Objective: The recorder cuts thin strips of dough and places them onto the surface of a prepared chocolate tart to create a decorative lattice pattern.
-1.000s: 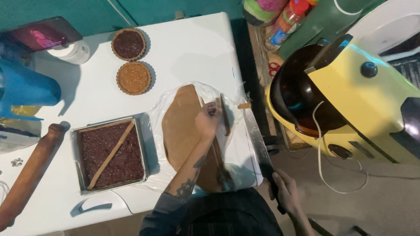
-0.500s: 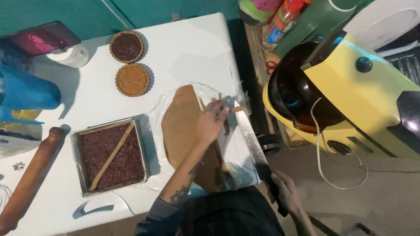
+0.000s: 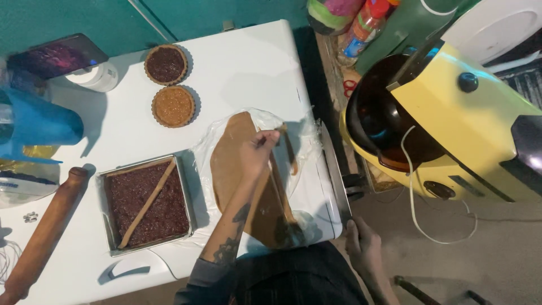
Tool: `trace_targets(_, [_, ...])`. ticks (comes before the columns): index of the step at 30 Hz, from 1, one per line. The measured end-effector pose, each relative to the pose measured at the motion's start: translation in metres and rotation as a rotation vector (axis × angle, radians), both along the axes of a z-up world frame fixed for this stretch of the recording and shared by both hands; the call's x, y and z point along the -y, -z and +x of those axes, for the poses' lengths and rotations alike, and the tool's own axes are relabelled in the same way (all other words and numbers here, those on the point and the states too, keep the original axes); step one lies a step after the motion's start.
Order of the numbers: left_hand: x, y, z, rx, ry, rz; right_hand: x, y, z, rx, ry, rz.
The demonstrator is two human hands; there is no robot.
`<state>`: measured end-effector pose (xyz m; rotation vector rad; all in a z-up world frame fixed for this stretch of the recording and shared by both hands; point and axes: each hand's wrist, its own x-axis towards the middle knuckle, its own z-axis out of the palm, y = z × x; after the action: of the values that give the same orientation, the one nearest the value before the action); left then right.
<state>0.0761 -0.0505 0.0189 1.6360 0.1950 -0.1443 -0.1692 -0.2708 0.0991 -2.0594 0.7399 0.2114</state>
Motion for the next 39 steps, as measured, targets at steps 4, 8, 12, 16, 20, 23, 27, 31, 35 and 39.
trace_targets(4, [0.004,0.001,0.003,-0.101,0.022,0.424,0.007,0.007,-0.006,-0.031,0.047,0.106])
trace_targets(8, [0.015,0.028,-0.004,0.213,0.167,0.663,0.013,0.019,-0.017,-0.018,-0.051,0.066])
trace_targets(12, [0.024,-0.003,-0.006,0.246,0.25,0.812,0.014,0.026,-0.022,-0.06,-0.011,0.102])
trace_targets(16, [0.028,-0.03,-0.003,0.051,0.305,0.819,0.009,0.012,-0.017,-0.051,0.01,0.124])
trace_targets(20, [0.026,-0.01,0.0,0.182,0.168,0.886,0.007,0.013,-0.02,-0.091,0.063,0.17])
trace_targets(23, [0.031,0.003,0.004,0.164,0.204,0.926,0.01,0.017,-0.028,-0.091,0.056,0.169])
trace_targets(27, [0.033,0.019,0.007,0.22,0.195,0.912,0.012,0.032,-0.037,-0.008,0.046,0.213])
trace_targets(31, [0.039,-0.012,0.007,0.046,0.144,0.731,0.01,0.025,-0.037,-0.159,0.139,0.155])
trace_targets(35, [0.043,-0.003,-0.003,0.168,0.133,0.49,0.014,0.035,-0.048,-0.17,0.19,0.141])
trace_targets(39, [0.026,-0.035,-0.026,0.197,0.159,0.479,0.0,0.017,-0.04,-0.11,0.203,0.161])
